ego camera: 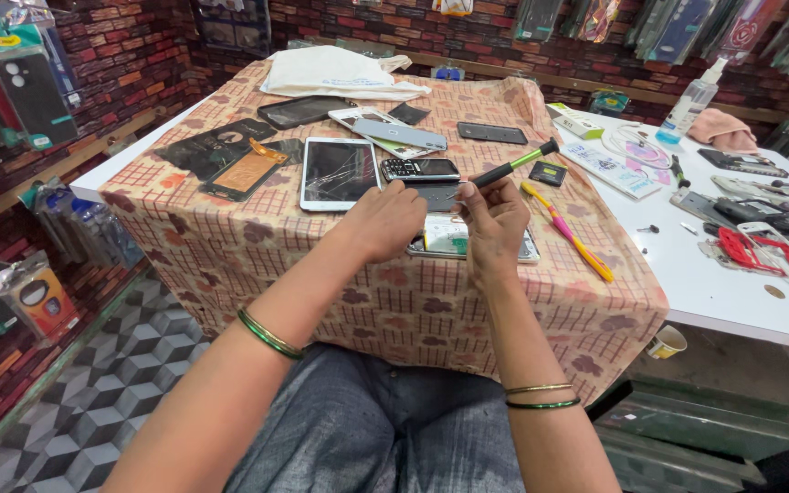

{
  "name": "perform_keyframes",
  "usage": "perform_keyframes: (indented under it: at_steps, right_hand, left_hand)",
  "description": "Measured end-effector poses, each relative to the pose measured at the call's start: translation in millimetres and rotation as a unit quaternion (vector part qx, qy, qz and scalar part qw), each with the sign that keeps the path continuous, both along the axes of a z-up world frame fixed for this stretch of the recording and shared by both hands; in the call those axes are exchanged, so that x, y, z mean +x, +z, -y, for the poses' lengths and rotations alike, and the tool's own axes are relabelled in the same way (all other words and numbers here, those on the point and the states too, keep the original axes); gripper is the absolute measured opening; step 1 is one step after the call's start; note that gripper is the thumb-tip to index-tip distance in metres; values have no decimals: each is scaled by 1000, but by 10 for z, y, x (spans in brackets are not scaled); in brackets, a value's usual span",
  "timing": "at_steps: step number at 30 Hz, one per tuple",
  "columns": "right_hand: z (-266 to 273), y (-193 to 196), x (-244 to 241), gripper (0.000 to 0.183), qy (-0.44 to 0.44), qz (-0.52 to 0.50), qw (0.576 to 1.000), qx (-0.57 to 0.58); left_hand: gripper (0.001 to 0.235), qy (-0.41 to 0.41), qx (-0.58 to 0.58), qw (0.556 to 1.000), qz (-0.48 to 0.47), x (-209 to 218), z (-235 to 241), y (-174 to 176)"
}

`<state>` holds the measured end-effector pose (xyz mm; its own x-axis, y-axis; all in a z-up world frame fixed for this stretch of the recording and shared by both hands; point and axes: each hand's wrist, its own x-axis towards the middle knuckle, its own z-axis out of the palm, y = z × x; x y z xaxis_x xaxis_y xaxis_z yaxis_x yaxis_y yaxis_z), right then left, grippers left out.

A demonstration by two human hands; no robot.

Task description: The person uses a screwdriver to remove screws from a disassembled mobile phone on a cluttered workbench. The person repeatedly unscrews and removes screws from the phone's internal frame.

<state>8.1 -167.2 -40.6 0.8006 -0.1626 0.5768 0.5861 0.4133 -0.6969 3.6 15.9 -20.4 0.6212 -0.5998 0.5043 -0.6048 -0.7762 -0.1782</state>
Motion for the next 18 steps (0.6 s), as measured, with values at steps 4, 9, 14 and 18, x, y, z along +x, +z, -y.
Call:
perform_keyframes:
  at_steps: [4, 9, 14, 18]
  right_hand:
    - [-3, -13, 30, 15, 3, 8, 1000, 18]
    - [5, -11, 41, 14, 12, 7, 999, 40]
    - [6, -17, 32, 16, -3, -1, 999, 34]
    - [5, -28, 47, 17, -8, 3, 1000, 24]
  left_hand:
    - [13, 12, -10, 998, -56, 34, -8, -19]
    - [26, 5, -89, 993, -76, 179, 38, -8]
    - [22, 54, -179, 982, -26, 447, 241, 15]
    - [15, 86, -206, 974, -40, 587, 354, -18]
